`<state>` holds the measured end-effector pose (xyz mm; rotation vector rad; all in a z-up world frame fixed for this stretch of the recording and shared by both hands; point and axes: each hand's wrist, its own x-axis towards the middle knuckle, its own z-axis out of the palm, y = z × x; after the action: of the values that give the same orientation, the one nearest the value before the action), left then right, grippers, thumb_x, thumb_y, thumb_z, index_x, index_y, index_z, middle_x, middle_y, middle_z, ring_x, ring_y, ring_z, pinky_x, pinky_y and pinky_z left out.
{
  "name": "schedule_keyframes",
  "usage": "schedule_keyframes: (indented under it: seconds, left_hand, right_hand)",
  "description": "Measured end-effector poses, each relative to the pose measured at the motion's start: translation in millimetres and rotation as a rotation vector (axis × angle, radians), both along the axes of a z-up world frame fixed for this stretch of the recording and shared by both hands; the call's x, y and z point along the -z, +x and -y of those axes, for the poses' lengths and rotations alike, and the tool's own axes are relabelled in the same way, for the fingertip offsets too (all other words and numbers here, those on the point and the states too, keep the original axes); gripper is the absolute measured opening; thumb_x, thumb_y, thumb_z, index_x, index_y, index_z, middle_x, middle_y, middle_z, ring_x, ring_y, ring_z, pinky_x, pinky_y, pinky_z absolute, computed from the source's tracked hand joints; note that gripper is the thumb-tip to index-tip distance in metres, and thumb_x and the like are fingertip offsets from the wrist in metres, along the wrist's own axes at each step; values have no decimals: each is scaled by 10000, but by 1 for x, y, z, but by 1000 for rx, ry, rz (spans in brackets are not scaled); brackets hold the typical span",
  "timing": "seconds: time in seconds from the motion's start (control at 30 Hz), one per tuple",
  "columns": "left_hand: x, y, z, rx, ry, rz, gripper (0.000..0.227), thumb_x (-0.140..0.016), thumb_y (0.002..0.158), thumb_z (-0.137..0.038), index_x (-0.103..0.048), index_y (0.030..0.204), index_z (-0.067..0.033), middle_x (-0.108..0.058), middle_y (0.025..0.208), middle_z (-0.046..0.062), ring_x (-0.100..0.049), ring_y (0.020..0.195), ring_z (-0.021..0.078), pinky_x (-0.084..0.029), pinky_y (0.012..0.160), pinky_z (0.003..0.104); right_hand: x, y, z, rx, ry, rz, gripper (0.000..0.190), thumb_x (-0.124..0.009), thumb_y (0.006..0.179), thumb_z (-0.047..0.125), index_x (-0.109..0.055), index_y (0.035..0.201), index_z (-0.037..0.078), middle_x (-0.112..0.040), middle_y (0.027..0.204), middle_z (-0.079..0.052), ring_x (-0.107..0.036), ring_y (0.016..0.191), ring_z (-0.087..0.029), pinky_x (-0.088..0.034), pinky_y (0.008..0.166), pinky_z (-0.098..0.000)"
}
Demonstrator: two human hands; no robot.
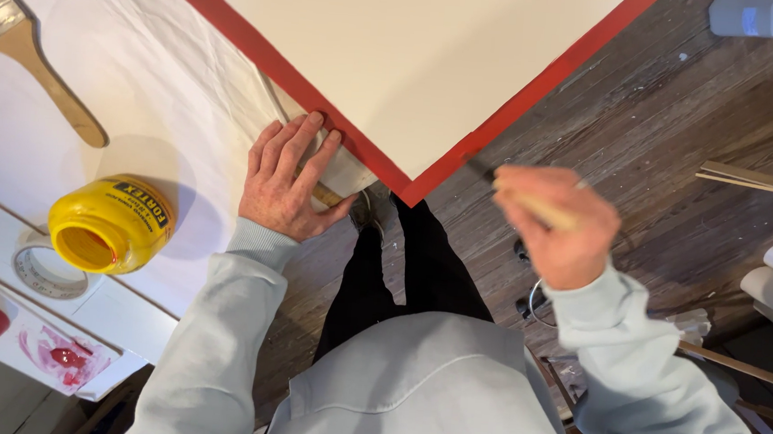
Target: Painting the inner edges of a red picture frame with red paint using a foam brush.
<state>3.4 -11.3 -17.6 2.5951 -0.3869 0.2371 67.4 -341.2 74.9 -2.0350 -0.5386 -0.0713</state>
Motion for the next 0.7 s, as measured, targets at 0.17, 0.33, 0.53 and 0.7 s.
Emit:
schedule_keyframes:
  seconds: [0.17,0.33,0.53,0.7]
  left_hand:
    - [1,-1,-1,-2,16,18,821,-878,848,-562,-655,1526,-156,-571,1577,160,-595,1394,369,-427,1214,553]
    - [1,-1,-2,9,6,17,808,-862,875,-566,-645,1536,-155,-568,1582,160,-595,1396,365,-422,1215,545]
    - [-23,1,0,10,43,-208,867,-958,788,-367,-605,1538,-112,-499,1623,150,-523,1483,339,-374,1304,547]
    - [-23,1,-1,14,40,-216,894,-971,770,-377,-602,1542,-118,-495,1631,147,-520,1489,335,-372,1308,547]
  right_hand:
    - [-10,14,13,137,-109,-89,119,-882,1007,-65,-786,1075,-87,-806,1015,-210,-777,849,-337,-617,796,-392]
    - [-5,14,0,190,-110,-144,149,-908,979,-47,-810,1086,-16,-828,1020,-143,-754,802,-210,-612,783,-301]
    - [14,36,37,196,-196,-88,93,-834,1087,-124,-787,1165,-142,-809,1070,-250,-562,650,-211,-448,603,-308]
    - [5,47,37,109,-267,136,187,-861,1044,-191,-713,1136,-122,-790,1182,-276,-759,1022,-375,-638,915,-464]
